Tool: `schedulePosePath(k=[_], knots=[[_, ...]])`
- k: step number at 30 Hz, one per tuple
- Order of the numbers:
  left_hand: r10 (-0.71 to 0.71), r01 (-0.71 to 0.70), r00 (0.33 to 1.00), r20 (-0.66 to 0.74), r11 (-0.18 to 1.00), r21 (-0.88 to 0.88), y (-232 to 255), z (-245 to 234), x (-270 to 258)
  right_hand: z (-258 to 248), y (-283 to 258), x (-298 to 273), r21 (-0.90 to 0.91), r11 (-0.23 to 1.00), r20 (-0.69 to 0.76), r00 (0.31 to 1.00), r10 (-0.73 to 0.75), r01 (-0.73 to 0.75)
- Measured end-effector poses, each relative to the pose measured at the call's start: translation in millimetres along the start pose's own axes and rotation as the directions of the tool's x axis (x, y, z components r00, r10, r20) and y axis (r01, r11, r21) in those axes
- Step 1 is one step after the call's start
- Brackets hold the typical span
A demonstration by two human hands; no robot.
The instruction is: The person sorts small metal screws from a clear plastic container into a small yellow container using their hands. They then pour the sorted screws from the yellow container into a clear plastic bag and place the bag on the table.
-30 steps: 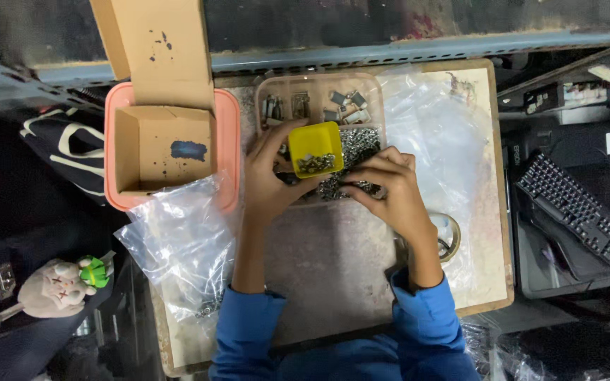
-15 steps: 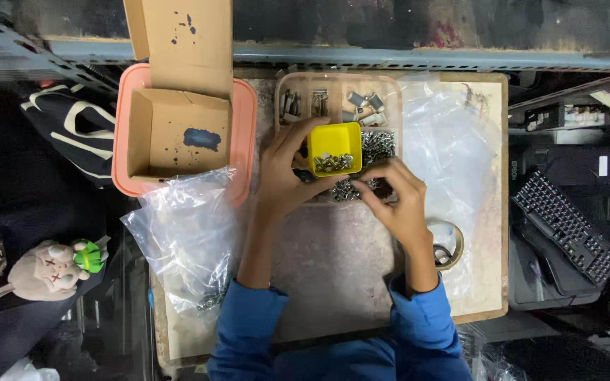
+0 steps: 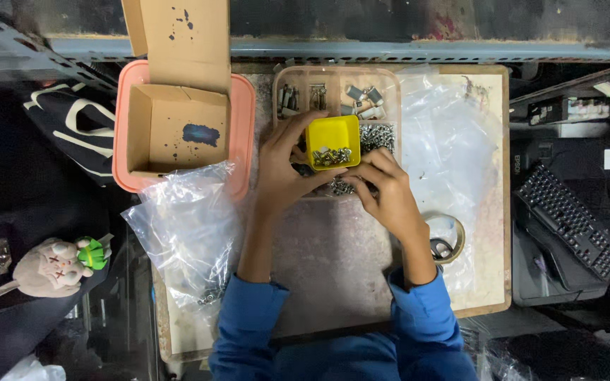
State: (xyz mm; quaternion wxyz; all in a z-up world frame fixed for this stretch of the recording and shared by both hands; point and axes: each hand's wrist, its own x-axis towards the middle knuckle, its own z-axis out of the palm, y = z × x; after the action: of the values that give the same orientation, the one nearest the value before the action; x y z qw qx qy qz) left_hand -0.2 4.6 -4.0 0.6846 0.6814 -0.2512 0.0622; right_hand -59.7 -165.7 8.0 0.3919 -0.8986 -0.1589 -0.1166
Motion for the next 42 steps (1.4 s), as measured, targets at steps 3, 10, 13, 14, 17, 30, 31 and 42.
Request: schedulePosePath(k=[3, 10, 13, 14, 17, 30, 31, 42], knots=[[0.002, -0.002, 1.000, 0.005, 1.000, 0.017, -3, 0, -1, -2, 1, 1, -0.005, 1.000, -0.068, 0.998, 0.014, -0.015], [0.041, -0.042, 0.999, 0.021, 0.997, 0.061, 1, -1, 0, -30, -15, 6, -0.033, 0.999, -0.347, 0.938, 0.004, -0.017], [0.044, -0.047, 0.998, 0.048, 0.995, 0.084, 3, -1, 0, -22, -30, 19, 0.016, 0.999, -0.393, 0.919, -0.029, 0.038], [0.045, -0.050, 0.997, 0.060, 0.995, 0.083, 3, 0, 0, -20, -37, 26, 0.018, 0.999, -0.314, 0.949, -0.040, 0.048], [0.051, -0.059, 0.996, 0.075, 0.992, 0.111, 2, -1, -1, -18, -45, 41, 0.033, 0.996, -0.175, 0.982, -0.074, 0.081], [0.023, -0.038, 0.996, 0.091, 0.986, 0.161, 3, 2, -2, -56, -7, 28, -0.074, 0.982, 0.272, 0.944, 0.188, -0.175], [0.017, -0.032, 0.996, 0.093, 0.986, 0.162, 3, 2, -2, -54, -7, 28, -0.070, 0.981, 0.275, 0.942, 0.192, -0.179], [0.016, -0.024, 0.998, 0.061, 0.990, 0.137, 1, 6, -2, -42, 14, 18, -0.199, 0.973, 0.332, 0.925, 0.182, -0.120]])
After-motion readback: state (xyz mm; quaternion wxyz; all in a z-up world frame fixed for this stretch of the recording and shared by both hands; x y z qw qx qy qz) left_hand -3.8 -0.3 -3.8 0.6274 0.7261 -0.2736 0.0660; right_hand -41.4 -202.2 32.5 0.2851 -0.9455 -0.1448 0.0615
